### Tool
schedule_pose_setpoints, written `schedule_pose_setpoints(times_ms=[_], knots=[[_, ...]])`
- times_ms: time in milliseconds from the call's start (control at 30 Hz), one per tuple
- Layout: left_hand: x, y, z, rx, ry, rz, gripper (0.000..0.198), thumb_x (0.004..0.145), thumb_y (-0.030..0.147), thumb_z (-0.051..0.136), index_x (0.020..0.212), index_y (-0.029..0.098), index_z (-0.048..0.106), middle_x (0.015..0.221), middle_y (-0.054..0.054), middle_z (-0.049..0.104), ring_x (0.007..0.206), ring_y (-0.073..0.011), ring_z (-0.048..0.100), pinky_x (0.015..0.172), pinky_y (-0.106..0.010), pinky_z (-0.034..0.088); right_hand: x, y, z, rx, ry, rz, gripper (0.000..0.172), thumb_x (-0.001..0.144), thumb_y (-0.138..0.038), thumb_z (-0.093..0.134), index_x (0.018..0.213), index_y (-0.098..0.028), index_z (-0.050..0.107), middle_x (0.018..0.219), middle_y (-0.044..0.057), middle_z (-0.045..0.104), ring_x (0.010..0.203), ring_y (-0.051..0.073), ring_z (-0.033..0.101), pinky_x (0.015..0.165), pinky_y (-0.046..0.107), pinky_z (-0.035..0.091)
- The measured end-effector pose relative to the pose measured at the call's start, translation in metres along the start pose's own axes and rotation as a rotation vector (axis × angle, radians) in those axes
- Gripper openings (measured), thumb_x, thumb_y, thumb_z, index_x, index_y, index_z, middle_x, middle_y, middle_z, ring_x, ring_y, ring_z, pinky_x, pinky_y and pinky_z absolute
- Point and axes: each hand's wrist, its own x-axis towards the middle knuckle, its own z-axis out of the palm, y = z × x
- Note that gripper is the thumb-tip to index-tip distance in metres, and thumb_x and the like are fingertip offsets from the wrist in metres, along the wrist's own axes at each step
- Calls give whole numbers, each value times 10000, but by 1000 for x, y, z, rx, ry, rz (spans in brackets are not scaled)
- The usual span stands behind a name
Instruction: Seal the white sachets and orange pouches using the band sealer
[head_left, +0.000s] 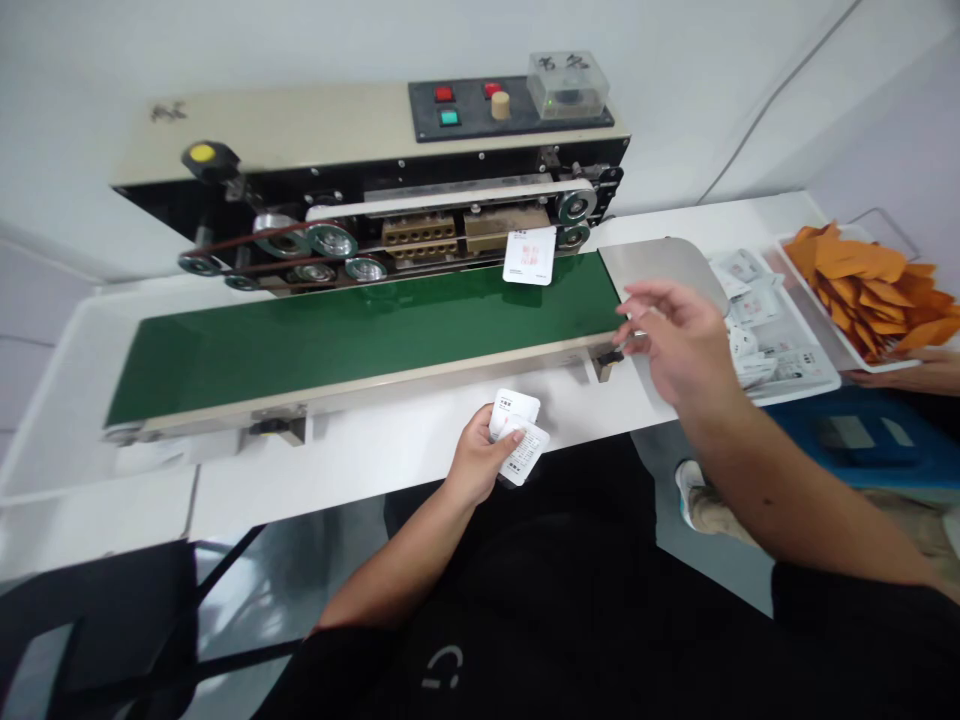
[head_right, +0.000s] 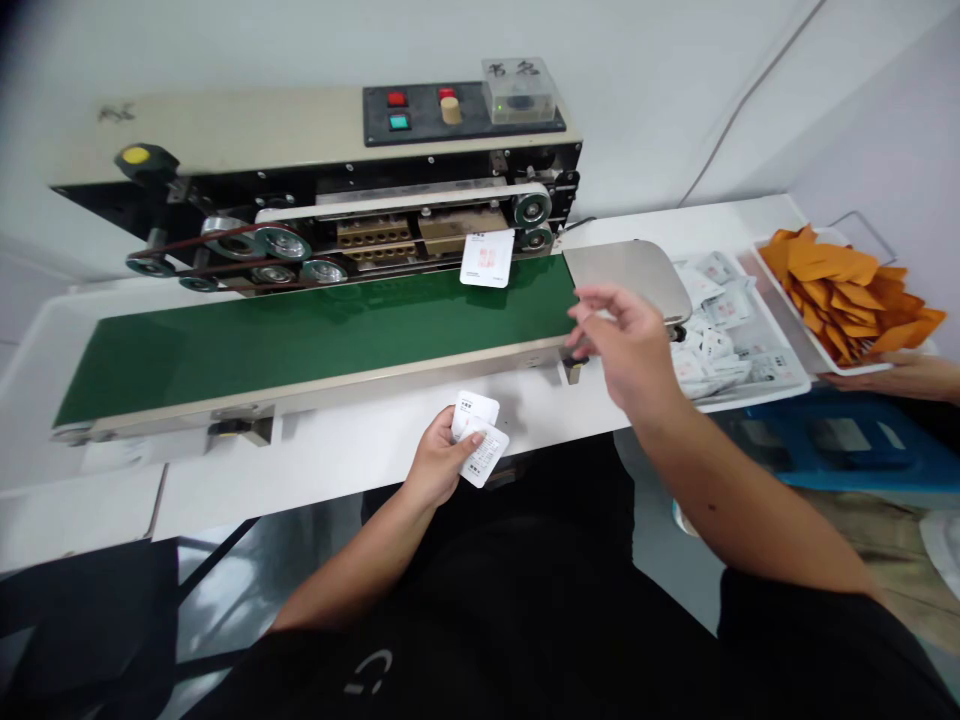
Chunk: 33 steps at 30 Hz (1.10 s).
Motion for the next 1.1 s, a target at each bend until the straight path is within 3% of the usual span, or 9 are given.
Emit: schedule_pose_setpoints(times_ms=[167,333,700,1100], knots=[[-4,0,8,2,-8,-2,627,710,390,1000,1199,178,670,1019,-71,801,843,-221,769,726,-312,618,-83,43,0,17,-141,107,282,870,-388,833,1059,-195,756,914,39,709,634,115,653,516,239,526],[-9,-1,18,20,-33,33,566,729,402,991,1139,176,673,958,-48,781,784,-187,742,706,-285,602,-124,78,5,91,-183,271,346,851,-460,837,1055,-190,763,891,38,690,618,110,616,486,227,480],[-27,-9,34,-11,-61,70,617,703,435,1000,1145,165,666,977,-61,772,806,-195,733,691,-281,586,-159,109,18,110,-354,352,414,858,-487,864,1118,-185,752,846,41,709,704,153,649,567,249,530],[-40,-12,24,-51,-3,93,616,711,460,991,1139,166,659,973,-59,756,790,-191,721,704,-299,587,-164,114,35,87,-278,344,332,838,-484,904,913,-207,739,864,32,736,733,161,655,650,274,567]])
